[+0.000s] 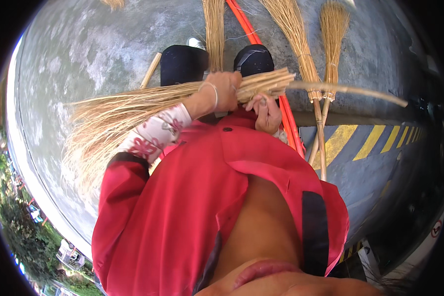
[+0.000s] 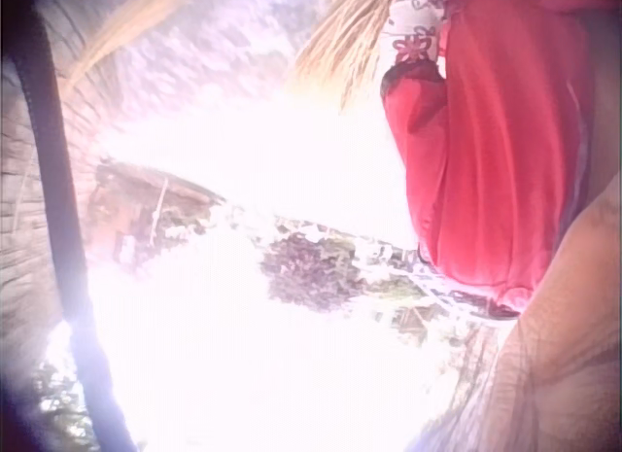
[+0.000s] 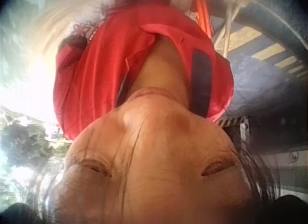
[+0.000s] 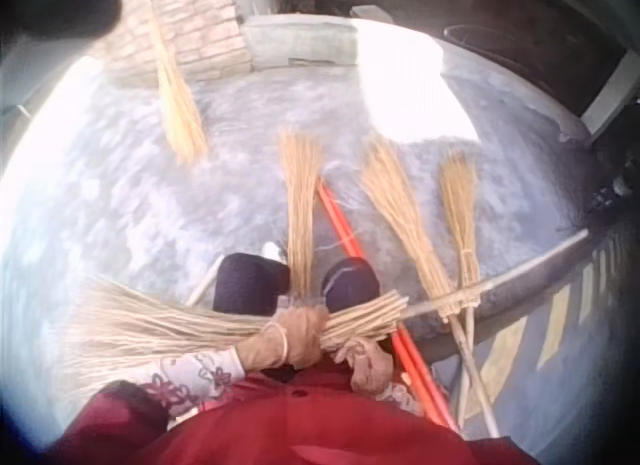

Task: The person gathers dry straw bundles and aligns them into a broom head. They wrap the bundle with string, use pliers to tighten the binding, and trim excess string. The finished broom is set aside on the floor.

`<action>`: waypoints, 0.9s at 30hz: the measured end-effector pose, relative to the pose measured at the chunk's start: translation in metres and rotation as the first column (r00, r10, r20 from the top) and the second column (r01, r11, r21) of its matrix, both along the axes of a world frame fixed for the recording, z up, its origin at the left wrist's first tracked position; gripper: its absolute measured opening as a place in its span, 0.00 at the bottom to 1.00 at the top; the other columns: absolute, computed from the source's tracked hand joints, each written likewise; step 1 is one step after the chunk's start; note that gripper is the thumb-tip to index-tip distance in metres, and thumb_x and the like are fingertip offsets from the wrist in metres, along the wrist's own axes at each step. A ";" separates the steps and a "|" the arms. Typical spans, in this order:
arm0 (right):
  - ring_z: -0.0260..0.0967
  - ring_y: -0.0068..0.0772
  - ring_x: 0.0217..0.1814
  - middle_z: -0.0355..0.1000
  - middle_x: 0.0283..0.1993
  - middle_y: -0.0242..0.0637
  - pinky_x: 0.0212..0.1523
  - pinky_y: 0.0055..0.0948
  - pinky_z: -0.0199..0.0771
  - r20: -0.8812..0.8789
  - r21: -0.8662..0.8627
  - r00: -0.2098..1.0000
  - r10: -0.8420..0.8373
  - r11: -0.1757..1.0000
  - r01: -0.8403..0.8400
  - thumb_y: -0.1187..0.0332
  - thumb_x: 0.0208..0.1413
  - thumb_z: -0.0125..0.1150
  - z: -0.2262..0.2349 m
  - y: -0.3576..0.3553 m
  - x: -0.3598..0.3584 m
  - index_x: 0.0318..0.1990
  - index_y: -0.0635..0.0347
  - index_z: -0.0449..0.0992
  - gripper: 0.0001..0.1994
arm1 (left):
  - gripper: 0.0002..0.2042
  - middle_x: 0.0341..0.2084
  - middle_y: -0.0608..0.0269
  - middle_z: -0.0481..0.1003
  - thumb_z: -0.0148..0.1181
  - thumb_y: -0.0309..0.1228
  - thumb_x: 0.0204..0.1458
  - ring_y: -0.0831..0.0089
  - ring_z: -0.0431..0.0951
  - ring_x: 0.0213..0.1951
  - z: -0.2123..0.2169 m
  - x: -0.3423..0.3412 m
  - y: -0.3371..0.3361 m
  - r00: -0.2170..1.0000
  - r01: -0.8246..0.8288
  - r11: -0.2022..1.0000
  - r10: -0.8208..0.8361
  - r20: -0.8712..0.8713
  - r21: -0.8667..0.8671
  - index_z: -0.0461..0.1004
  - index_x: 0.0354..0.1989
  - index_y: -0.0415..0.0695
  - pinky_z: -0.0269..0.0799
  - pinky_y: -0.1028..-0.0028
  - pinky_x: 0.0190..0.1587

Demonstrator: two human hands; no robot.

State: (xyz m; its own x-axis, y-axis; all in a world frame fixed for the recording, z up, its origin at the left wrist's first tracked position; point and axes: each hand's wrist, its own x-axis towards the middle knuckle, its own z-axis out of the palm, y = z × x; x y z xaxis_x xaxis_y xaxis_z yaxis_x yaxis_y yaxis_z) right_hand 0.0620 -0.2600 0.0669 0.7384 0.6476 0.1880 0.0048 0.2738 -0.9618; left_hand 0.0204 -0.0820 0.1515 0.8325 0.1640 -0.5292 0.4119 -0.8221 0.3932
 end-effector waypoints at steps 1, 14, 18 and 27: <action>0.69 0.23 0.30 0.73 0.32 0.35 0.33 0.23 0.71 0.006 -0.143 1.000 -0.023 0.990 0.023 0.75 0.67 0.48 -0.001 -0.013 -0.002 0.47 0.71 0.74 0.10 | 0.16 0.35 0.41 0.79 0.64 0.28 0.41 0.50 0.81 0.40 -0.010 -0.005 -0.010 1.000 0.011 1.000 -0.011 0.004 -0.008 0.69 0.38 0.36 0.77 0.60 0.43; 0.74 0.24 0.29 0.72 0.35 0.39 0.26 0.22 0.77 -0.081 -0.434 0.993 -0.091 0.900 0.047 0.73 0.66 0.52 0.029 -0.055 0.004 0.46 0.69 0.79 0.10 | 0.17 0.33 0.55 0.74 0.65 0.26 0.38 0.58 0.79 0.36 -0.046 -0.026 -0.034 0.915 0.063 0.972 -0.146 0.375 0.226 0.68 0.38 0.40 0.76 0.65 0.40; 0.76 0.26 0.26 0.72 0.33 0.39 0.24 0.22 0.77 0.113 -0.474 0.984 -0.141 0.862 0.178 0.76 0.65 0.53 0.035 -0.056 0.012 0.47 0.68 0.78 0.10 | 0.21 0.36 0.52 0.73 0.67 0.29 0.39 0.53 0.79 0.40 -0.040 -0.023 -0.028 0.942 0.065 0.987 -0.109 0.319 0.144 0.67 0.42 0.39 0.76 0.61 0.42; 0.71 0.20 0.23 0.73 0.28 0.35 0.23 0.19 0.71 0.244 -0.447 0.970 -0.015 0.885 0.126 0.80 0.61 0.53 0.051 -0.031 0.010 0.46 0.67 0.80 0.10 | 0.17 0.34 0.53 0.75 0.67 0.30 0.41 0.55 0.80 0.39 -0.045 -0.019 -0.035 0.939 0.075 0.969 -0.148 0.311 0.237 0.69 0.39 0.40 0.77 0.64 0.43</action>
State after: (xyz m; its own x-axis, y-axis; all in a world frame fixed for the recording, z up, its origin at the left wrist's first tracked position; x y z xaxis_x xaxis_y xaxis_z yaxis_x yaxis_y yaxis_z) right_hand 0.0720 -0.2909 0.1175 0.7585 0.6496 0.0519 0.2401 -0.2045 -0.9490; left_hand 0.0017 -0.1165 0.1068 0.9718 0.1409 -0.1893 0.1931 -0.9358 0.2948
